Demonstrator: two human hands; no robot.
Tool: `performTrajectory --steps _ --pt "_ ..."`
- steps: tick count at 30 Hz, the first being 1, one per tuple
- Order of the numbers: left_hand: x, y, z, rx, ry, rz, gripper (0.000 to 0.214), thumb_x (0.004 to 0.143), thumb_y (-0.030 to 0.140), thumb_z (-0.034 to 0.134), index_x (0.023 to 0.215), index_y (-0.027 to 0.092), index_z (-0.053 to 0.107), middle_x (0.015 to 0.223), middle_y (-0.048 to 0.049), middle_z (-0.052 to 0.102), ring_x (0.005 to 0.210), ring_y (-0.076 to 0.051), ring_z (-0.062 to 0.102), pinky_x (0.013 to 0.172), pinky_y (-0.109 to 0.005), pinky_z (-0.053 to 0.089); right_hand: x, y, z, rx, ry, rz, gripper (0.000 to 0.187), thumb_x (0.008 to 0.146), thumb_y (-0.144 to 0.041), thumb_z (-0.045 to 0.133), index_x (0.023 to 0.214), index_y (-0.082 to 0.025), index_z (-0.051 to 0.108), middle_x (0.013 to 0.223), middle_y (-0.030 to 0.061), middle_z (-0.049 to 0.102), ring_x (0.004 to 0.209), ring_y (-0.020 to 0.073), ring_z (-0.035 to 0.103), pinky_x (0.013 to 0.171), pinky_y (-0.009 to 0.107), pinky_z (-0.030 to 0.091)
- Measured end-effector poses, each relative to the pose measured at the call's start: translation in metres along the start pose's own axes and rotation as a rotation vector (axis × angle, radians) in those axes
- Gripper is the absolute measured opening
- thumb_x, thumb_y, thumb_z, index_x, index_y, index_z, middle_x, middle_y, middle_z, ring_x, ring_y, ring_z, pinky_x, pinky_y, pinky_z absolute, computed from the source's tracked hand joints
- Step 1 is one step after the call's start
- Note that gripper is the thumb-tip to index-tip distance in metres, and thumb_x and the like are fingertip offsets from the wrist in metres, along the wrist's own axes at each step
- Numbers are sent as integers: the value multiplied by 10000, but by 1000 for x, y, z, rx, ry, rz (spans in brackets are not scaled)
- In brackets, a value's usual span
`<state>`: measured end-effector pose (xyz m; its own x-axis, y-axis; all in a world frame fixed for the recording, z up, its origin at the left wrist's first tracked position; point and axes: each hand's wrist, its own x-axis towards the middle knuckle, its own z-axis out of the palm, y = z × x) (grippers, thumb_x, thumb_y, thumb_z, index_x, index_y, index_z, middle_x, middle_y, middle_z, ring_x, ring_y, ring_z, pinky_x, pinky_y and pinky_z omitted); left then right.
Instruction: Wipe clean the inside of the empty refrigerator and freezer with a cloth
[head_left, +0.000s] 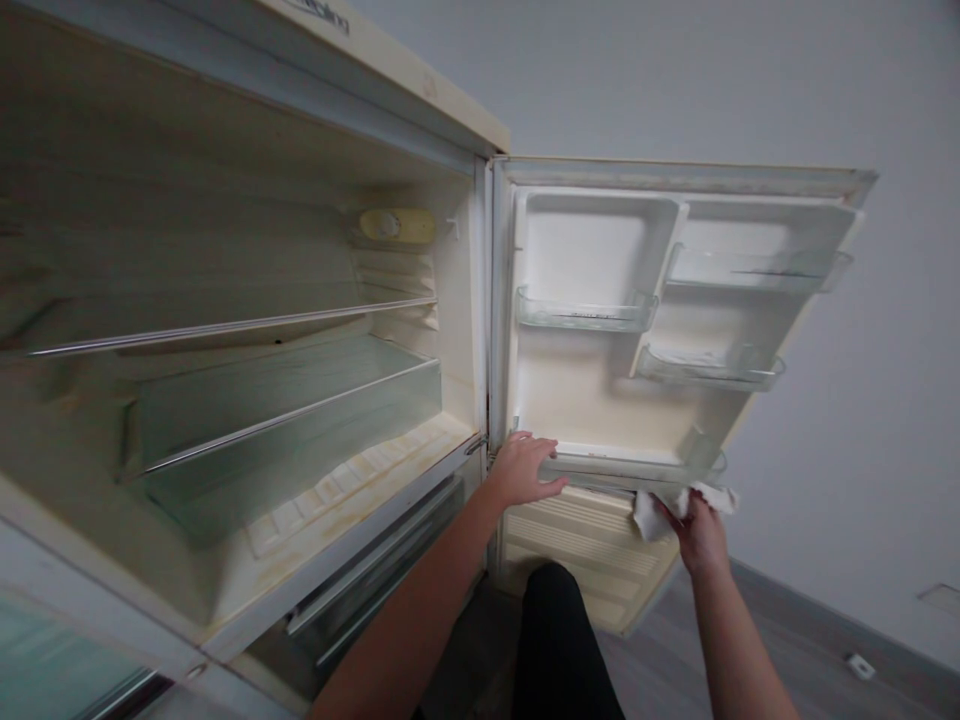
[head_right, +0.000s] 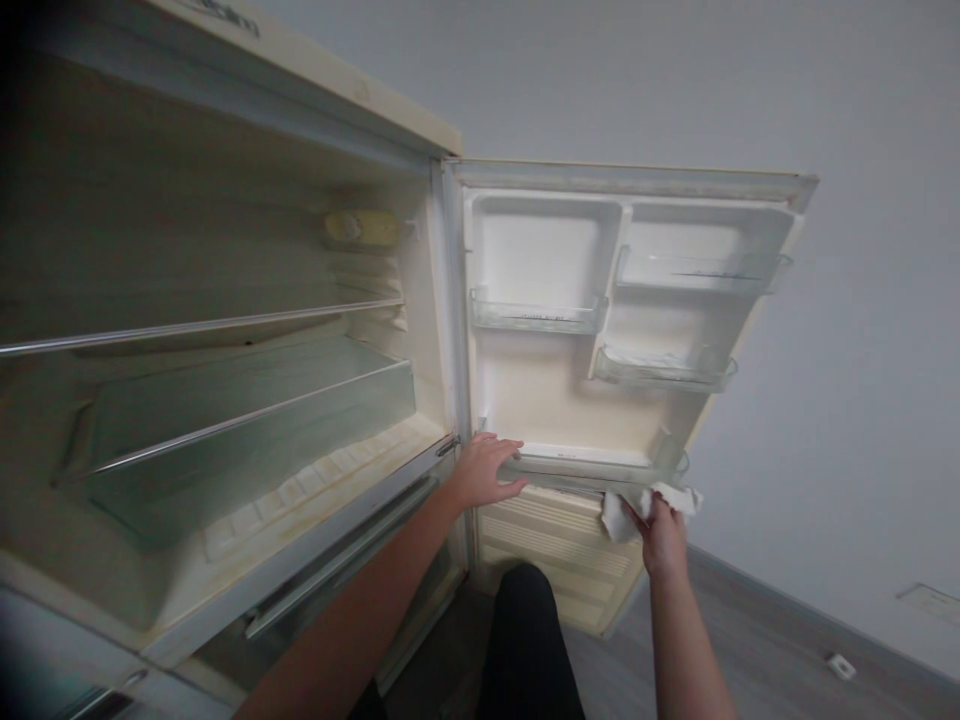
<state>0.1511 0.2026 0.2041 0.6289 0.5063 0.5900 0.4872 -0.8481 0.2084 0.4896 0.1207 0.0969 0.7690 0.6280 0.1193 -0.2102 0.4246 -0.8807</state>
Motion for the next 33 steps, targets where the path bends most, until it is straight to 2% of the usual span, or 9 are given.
performTrajectory --steps 3,7,16,21,24,29,31,33 --pt "0 -1 1 -2 9 6 482 789 521 691 1155 208 663 1228 -73 732 1164 -242 664 1185 -448 314 -18 9 12 -2 14 148 463 521 -386 825 907 -228 625 997 0 658 829 169 607 643 313 626" --pt "-1 -1 1 -7 10 5 477 806 511 682 1175 210 661 1214 -63 738 1172 -227 663 1211 -437 281 -39 19 38 -23 -121 290 417 524 -355 834 881 -203 679 912 18 708 795 173 647 614 255 593" --pt "0 -4 3 -3 13 12 492 806 516 685 1195 215 666 1239 -62 730 1167 -227 666 1213 -446 286 -96 38 106 -30 -363 453 398 552 -288 829 921 -215 700 950 18 758 837 197 695 662 276 581" --pt "0 -3 0 3 -9 11 520 818 501 672 1256 223 643 1269 -52 716 1190 -220 652 1214 -438 281 -129 40 139 81 -497 554 344 642 -300 795 953 -207 682 903 4 761 727 158 692 710 304 606" --pt "0 -3 -1 9 -13 13 590 825 494 671 1349 236 586 1309 -47 695 1199 -216 645 1208 -435 286 -143 45 143 82 -556 608 275 699 -293 758 940 -184 682 889 30 766 727 171 708 703 308 611" --pt "0 -4 -1 13 6 18 554 829 496 673 1308 224 620 1279 -43 712 1190 -214 650 1204 -432 285 -153 67 122 189 -580 659 287 741 -310 735 992 -178 689 981 69 769 820 207 729 716 334 616" --pt "0 -4 -1 5 8 20 544 830 493 673 1302 227 624 1280 -41 712 1196 -210 647 1205 -431 283 -152 76 112 313 -499 647 257 767 -318 707 999 -208 689 997 40 767 872 193 726 743 322 611" --pt "0 -4 -1 -2 6 21 540 831 495 670 1299 228 626 1283 -40 711 1199 -210 646 1207 -434 280 -146 82 105 421 -355 576 200 785 -298 670 975 -239 693 983 -3 764 922 165 716 793 294 598"
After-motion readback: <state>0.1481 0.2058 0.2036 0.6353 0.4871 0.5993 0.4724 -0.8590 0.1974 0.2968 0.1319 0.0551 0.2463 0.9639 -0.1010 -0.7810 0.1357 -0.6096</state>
